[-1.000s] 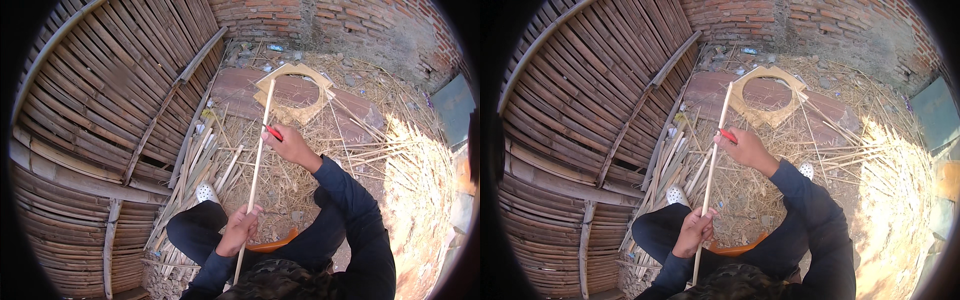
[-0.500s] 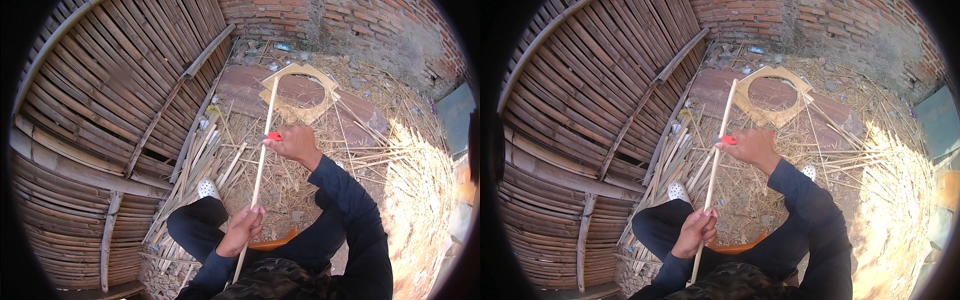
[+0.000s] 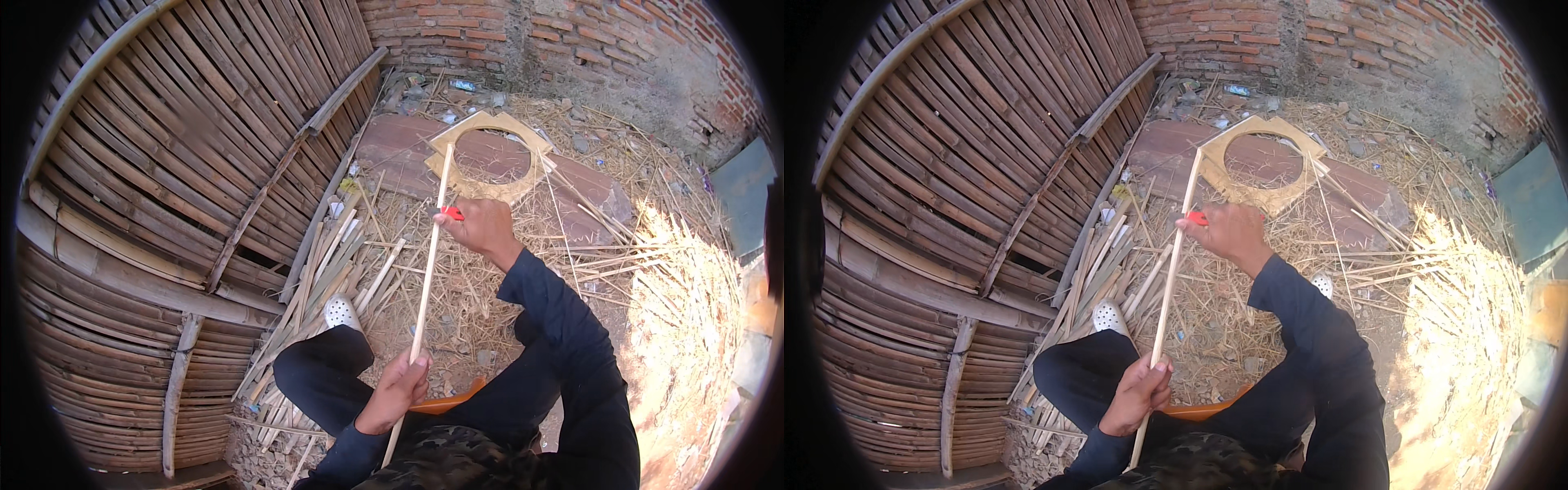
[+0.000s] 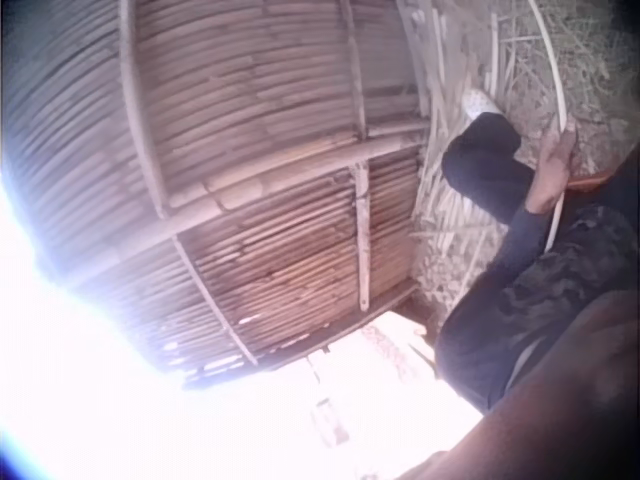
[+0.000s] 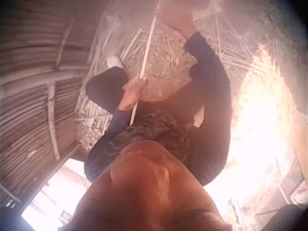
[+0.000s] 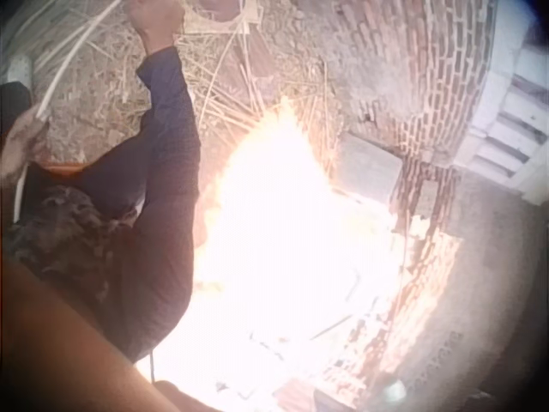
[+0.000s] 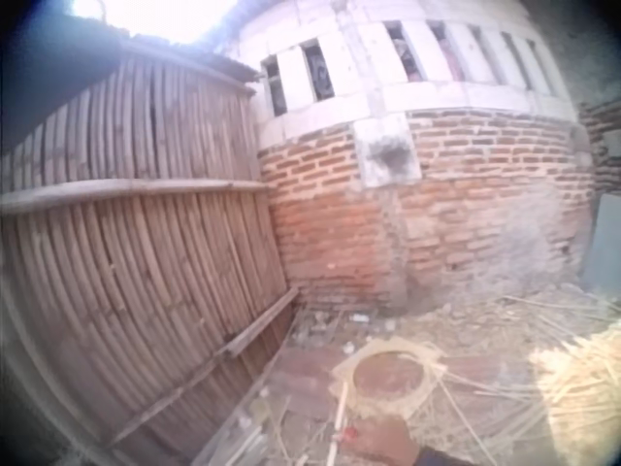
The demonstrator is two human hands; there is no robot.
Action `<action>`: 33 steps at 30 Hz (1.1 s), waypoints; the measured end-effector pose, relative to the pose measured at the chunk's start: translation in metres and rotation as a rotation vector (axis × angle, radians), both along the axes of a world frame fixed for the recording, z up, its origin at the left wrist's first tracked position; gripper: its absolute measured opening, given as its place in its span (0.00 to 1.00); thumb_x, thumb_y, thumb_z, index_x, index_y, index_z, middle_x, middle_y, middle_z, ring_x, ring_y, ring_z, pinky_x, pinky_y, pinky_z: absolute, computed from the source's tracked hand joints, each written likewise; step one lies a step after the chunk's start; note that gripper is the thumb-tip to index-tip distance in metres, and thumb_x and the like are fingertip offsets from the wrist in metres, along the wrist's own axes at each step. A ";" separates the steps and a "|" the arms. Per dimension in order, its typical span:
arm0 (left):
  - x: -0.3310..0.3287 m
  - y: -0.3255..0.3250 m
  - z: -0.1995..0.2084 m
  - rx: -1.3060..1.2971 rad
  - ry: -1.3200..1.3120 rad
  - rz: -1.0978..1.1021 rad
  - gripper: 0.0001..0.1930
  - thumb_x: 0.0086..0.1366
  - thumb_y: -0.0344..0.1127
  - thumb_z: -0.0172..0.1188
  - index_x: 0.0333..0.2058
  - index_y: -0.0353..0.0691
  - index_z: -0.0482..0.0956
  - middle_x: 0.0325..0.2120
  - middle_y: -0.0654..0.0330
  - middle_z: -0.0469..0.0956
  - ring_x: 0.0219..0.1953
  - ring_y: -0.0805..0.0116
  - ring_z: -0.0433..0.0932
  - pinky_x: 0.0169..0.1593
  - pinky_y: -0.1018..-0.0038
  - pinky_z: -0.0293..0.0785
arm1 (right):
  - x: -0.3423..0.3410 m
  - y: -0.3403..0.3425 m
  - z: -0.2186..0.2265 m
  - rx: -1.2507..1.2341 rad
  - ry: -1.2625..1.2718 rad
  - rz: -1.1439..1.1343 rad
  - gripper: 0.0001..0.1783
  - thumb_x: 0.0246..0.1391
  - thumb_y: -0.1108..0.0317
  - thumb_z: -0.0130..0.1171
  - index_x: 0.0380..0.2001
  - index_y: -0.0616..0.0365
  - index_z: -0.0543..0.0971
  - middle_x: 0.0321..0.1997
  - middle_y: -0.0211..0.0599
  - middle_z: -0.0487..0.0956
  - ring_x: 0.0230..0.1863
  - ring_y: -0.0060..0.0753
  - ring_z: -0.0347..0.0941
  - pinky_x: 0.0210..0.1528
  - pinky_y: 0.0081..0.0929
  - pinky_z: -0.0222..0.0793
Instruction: The person sits on a low stool and uses a red utility knife to shave the surface of a long bamboo strip. They repeatedly scrape along the length of the strip, rotating it to work different sides, while holding it with the left hand. The person continues this shaving process for the duration of the clip.
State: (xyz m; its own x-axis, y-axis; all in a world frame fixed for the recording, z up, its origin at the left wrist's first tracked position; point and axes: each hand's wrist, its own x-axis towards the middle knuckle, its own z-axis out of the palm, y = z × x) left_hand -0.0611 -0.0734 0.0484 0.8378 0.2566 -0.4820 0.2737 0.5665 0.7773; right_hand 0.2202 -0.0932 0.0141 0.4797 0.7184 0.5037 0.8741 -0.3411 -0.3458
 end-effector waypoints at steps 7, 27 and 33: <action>-0.012 0.003 -0.002 -0.012 0.005 0.027 0.10 0.73 0.41 0.43 0.38 0.42 0.66 0.17 0.71 0.54 0.14 0.83 0.50 0.19 0.82 0.48 | -0.040 -0.012 -0.007 0.066 0.010 0.207 0.37 0.53 0.30 0.45 0.15 0.55 0.77 0.08 0.38 0.71 0.12 0.40 0.72 0.15 0.37 0.64; -0.055 -0.015 -0.002 -0.074 0.107 -0.067 0.11 0.74 0.42 0.41 0.36 0.42 0.64 0.18 0.71 0.54 0.17 0.82 0.53 0.21 0.82 0.52 | 0.093 0.001 -0.036 -0.069 -0.217 -0.071 0.39 0.53 0.29 0.43 0.19 0.56 0.79 0.14 0.46 0.75 0.20 0.50 0.75 0.22 0.43 0.68; -0.109 -0.009 0.007 -0.126 0.318 0.106 0.12 0.74 0.43 0.41 0.34 0.42 0.65 0.16 0.71 0.54 0.15 0.82 0.51 0.19 0.81 0.49 | 0.161 -0.064 -0.069 -0.197 0.233 -0.692 0.46 0.58 0.30 0.33 0.25 0.65 0.82 0.23 0.63 0.77 0.31 0.59 0.77 0.34 0.49 0.71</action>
State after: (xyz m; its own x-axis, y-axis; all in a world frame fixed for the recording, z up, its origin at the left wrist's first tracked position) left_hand -0.1705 -0.0825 0.0555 0.6126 0.2563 -0.7477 0.4252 0.6905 0.5851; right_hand 0.3810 -0.1573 -0.0548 0.9325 0.2805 0.2273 0.3493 -0.8603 -0.3712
